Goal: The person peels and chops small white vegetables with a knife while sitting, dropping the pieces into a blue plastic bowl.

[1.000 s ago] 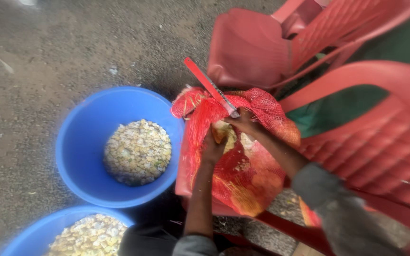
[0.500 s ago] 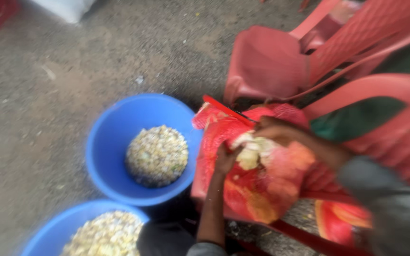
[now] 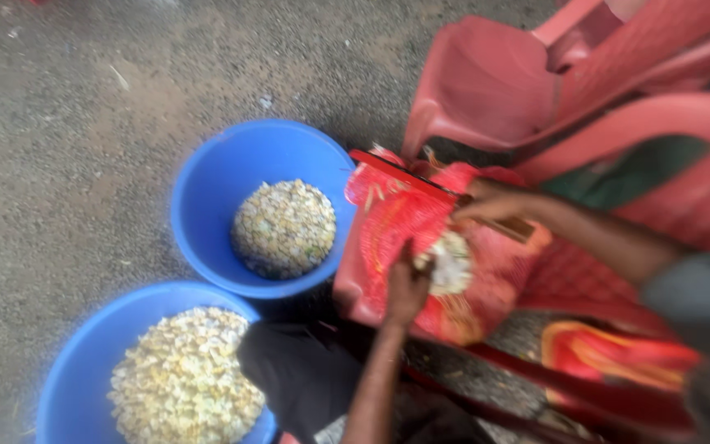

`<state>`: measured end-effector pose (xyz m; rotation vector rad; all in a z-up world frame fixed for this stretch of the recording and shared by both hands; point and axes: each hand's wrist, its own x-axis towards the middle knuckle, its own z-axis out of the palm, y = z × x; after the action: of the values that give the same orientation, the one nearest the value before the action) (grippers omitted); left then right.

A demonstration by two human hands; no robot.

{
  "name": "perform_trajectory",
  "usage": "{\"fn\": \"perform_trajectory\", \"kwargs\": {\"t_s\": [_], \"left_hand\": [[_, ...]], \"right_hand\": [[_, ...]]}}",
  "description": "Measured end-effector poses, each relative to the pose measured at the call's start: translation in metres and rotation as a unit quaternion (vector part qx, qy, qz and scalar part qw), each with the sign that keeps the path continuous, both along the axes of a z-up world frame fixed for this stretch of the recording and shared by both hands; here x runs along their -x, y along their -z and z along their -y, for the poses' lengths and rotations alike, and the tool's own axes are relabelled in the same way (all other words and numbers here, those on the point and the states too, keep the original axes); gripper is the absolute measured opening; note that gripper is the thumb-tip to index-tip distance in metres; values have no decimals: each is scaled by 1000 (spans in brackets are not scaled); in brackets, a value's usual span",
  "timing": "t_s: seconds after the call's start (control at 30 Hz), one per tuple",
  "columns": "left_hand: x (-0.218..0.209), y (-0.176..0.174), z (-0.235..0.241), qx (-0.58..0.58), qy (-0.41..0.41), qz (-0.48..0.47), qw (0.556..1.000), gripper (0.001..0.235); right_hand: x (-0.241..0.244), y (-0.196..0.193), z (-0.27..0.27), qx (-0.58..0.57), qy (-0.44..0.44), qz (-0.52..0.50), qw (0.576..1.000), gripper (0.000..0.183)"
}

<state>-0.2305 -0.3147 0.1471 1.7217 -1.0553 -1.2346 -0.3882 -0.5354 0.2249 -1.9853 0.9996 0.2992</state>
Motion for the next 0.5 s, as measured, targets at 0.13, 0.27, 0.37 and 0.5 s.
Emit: {"fn": "perform_trajectory", "kwargs": {"t_s": [0.13, 0.27, 0.37, 0.5], "left_hand": [[-45, -32, -40, 200, 38, 46, 978, 58], [-74, -55, -72, 206, 103, -92, 969, 52], [-80, -50, -69, 176, 86, -249, 949, 47], [-83, -29, -85, 146, -11, -291, 946, 45]], "right_hand": [[-9, -41, -14, -30, -117, -42, 992, 26], [-7, -74, -31, -159, -138, -13, 977, 28], [2, -88, -35, -145, -79, -28, 986, 29], [-8, -89, -58, 31, -170, -115, 978, 42]]}}
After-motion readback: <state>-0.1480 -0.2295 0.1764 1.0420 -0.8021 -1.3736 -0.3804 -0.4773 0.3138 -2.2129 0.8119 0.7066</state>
